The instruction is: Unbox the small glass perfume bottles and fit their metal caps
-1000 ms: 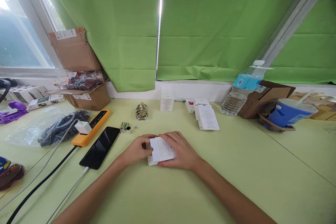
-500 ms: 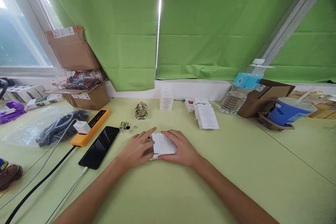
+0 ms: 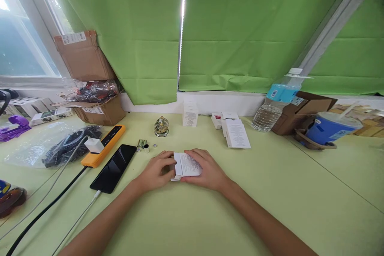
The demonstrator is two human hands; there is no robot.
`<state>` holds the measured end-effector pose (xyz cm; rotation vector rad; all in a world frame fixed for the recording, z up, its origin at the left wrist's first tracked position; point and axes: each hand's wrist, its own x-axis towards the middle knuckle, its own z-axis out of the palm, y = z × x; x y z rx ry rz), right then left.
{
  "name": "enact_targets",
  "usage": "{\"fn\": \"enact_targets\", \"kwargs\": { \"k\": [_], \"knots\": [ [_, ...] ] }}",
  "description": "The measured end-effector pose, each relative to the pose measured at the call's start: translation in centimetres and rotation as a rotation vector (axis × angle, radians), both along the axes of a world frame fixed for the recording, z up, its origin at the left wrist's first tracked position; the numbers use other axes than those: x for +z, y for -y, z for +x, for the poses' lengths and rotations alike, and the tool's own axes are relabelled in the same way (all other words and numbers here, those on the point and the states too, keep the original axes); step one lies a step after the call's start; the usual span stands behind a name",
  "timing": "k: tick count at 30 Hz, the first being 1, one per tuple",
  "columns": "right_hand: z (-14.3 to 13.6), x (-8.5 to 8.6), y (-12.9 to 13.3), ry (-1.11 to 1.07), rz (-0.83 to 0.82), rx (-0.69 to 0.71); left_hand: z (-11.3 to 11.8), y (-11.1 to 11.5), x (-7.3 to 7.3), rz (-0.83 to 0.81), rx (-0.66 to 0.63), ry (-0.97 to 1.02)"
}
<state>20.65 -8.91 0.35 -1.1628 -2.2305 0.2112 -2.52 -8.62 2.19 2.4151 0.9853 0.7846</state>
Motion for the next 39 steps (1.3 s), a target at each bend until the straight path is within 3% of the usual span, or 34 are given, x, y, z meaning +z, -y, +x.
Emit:
{"fn": "enact_targets", "kwargs": {
  "k": [6, 13, 22, 39],
  "knots": [
    [-0.2, 0.2, 0.1, 0.023, 0.017, 0.022, 0.7, 0.0, -0.8, -0.088, 0.058, 0.079],
    [-0.4, 0.4, 0.0, 0.041, 0.05, 0.016, 1.7, 0.8, -1.9, -0.014, 0.217, 0.013],
    [-1.6, 0.4, 0.8, 0.017, 0.049, 0.029, 1.4, -0.6, -2.8, -0.118, 0.11, 0.191],
    [-2.3, 0.5, 1.3, -0.032, -0.014, 0.018, 1.6, -0.5, -2.4, -0.299, 0.045, 0.388]
  ]
}}
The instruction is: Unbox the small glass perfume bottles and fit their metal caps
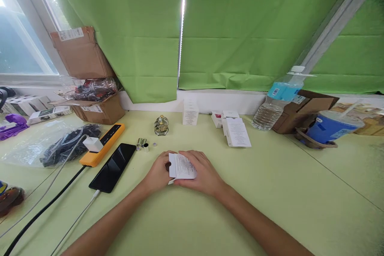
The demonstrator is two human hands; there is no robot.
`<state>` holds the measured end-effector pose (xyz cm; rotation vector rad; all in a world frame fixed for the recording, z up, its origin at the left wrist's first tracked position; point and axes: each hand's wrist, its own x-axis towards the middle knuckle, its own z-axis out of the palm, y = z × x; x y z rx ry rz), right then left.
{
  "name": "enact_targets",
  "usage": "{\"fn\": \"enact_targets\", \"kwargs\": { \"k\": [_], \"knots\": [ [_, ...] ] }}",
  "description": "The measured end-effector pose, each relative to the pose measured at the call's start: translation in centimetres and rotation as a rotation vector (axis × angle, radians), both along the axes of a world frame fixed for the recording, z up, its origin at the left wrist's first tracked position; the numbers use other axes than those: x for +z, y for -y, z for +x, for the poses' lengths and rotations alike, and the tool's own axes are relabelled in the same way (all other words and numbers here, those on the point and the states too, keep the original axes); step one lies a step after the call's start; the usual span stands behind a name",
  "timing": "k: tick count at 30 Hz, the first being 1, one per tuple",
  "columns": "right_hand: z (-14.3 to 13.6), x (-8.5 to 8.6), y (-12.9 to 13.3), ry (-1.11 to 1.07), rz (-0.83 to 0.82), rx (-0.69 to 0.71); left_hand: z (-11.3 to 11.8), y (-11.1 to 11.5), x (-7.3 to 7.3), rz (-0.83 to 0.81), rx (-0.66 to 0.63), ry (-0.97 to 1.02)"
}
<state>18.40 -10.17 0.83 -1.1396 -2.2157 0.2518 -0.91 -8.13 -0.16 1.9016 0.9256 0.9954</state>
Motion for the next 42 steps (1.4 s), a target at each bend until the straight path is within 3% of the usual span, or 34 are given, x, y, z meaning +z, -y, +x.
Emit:
{"fn": "enact_targets", "kwargs": {
  "k": [19, 31, 42],
  "knots": [
    [1.4, 0.1, -1.0, 0.026, -0.017, 0.015, -0.2, -0.3, 0.2, 0.055, 0.013, -0.033],
    [-0.3, 2.9, 0.9, 0.328, 0.153, 0.238, 0.2, 0.4, 0.7, -0.002, -0.018, 0.07],
    [0.5, 2.1, 0.6, 0.239, 0.127, 0.196, 0.4, 0.2, 0.5, 0.017, -0.019, 0.01]
  ]
}}
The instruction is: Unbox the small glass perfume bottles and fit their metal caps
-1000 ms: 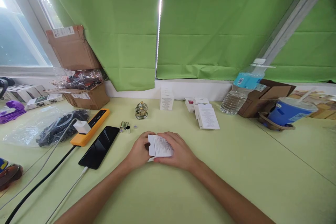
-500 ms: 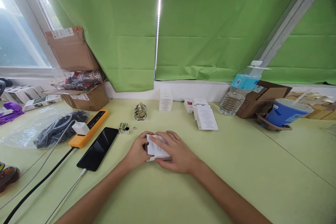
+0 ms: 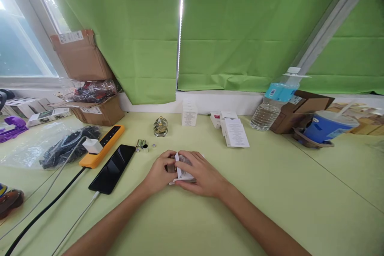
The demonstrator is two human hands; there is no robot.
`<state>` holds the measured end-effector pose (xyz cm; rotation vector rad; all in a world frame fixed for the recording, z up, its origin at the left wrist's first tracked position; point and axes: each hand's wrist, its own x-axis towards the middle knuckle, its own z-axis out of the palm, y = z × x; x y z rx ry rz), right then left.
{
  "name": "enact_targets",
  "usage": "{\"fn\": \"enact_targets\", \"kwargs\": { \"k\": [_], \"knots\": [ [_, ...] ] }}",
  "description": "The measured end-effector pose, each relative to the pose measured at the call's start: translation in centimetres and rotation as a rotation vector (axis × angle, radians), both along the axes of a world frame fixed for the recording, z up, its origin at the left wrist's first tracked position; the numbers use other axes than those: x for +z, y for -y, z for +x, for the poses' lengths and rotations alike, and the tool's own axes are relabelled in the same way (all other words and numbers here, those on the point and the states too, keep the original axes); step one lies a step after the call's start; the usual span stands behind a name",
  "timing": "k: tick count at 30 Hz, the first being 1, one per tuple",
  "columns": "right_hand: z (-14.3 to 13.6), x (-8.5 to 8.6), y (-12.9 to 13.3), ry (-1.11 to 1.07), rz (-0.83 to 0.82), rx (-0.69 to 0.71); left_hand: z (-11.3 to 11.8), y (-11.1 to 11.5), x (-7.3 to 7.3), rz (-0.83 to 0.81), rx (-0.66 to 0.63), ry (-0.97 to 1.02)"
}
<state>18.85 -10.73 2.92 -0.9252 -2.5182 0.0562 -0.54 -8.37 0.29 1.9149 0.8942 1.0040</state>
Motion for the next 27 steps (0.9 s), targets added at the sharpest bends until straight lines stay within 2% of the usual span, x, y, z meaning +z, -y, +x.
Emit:
{"fn": "enact_targets", "kwargs": {
  "k": [14, 27],
  "knots": [
    [0.2, -1.5, -0.5, -0.18, 0.021, 0.022, 0.4, 0.3, 0.3, -0.034, -0.007, 0.016],
    [-0.2, -1.9, -0.5, -0.18, 0.05, 0.027, 0.4, 0.4, 0.6, -0.058, 0.017, 0.022]
  ]
}}
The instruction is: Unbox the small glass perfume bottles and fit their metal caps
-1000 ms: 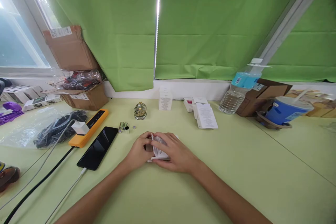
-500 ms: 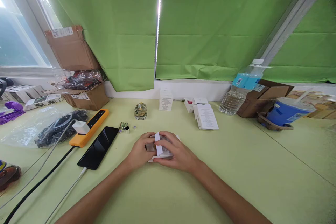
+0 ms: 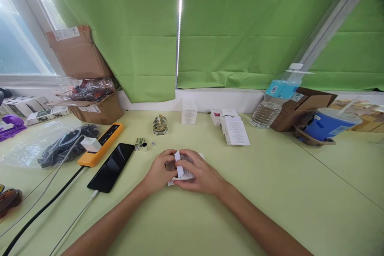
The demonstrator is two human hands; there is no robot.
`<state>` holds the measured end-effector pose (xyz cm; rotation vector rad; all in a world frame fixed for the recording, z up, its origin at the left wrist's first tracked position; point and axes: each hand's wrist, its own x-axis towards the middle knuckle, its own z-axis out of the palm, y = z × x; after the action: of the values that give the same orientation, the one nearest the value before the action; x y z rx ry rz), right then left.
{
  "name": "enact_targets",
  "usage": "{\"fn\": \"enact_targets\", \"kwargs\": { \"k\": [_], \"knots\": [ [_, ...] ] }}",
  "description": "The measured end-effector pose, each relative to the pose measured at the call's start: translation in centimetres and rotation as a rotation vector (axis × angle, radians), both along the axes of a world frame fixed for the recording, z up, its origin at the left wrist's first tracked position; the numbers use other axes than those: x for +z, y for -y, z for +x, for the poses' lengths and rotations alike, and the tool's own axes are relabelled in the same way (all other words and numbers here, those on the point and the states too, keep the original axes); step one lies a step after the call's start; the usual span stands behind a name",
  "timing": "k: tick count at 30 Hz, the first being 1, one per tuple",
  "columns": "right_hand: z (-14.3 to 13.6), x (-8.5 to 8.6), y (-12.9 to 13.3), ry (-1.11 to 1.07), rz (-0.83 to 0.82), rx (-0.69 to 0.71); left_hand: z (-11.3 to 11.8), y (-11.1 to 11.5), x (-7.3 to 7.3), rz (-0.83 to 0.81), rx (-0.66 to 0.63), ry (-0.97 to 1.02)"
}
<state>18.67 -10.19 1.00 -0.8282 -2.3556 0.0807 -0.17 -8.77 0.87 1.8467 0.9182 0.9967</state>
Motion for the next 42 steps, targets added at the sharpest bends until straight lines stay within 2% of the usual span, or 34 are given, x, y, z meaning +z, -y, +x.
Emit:
{"fn": "enact_targets", "kwargs": {
  "k": [24, 34, 42],
  "knots": [
    [-0.1, 0.0, -0.1, -0.015, 0.01, -0.01, 0.1, 0.3, 0.3, -0.013, -0.018, 0.03],
    [0.2, 0.2, -0.1, -0.007, 0.013, 0.004, -0.5, 0.4, 1.2, 0.018, -0.047, -0.031],
    [0.3, 0.2, -0.2, -0.014, 0.026, 0.026, -0.3, 0.5, 1.3, 0.002, -0.037, -0.039]
  ]
}}
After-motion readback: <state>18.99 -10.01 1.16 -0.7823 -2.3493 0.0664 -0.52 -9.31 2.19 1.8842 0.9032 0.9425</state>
